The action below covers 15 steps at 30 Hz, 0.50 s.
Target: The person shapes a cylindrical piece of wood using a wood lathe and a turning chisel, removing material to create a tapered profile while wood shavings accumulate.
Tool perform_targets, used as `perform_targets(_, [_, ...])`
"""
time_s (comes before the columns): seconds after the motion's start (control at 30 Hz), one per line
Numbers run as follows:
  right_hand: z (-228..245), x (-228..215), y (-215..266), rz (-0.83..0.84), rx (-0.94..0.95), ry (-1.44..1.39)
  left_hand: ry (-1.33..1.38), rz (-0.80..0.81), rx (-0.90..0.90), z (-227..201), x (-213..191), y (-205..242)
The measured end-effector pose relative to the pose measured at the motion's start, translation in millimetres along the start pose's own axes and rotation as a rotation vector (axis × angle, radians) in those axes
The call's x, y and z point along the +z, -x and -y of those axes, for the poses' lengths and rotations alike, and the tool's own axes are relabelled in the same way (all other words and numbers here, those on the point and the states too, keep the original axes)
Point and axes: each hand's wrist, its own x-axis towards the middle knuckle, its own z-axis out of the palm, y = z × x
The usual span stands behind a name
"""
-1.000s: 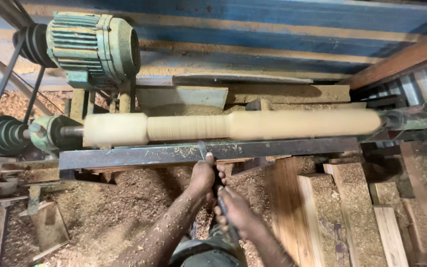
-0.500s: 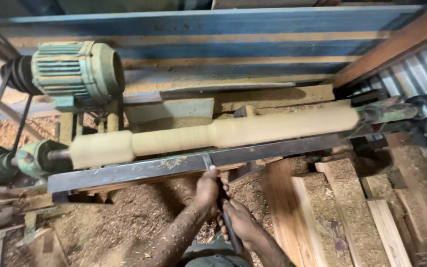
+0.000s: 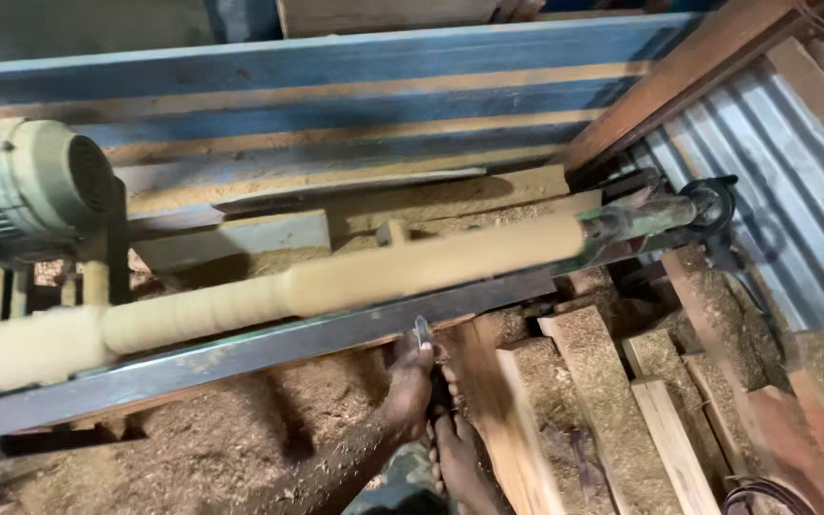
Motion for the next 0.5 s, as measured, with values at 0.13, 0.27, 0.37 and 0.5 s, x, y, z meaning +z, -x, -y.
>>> perform_targets(0.13, [33, -52, -23, -0.027, -0.025, -0.014, -0.073, 0.035, 0.009, 31, 43, -17])
perform_targets(0.27, [60, -102, -10, 0.007, 0.068, 0.055, 0.048, 0.013, -0.077, 36, 87, -48])
perform_targets(0.37, [71, -111, -24, 0.096, 0.129, -0.017, 0.090, -0.087, 0.056, 39, 98, -49])
perform_targets(0.5, [69, -107, -38, 0.198, 0.134, 0.113, 0.019, -0.152, 0.099, 28, 96, -44])
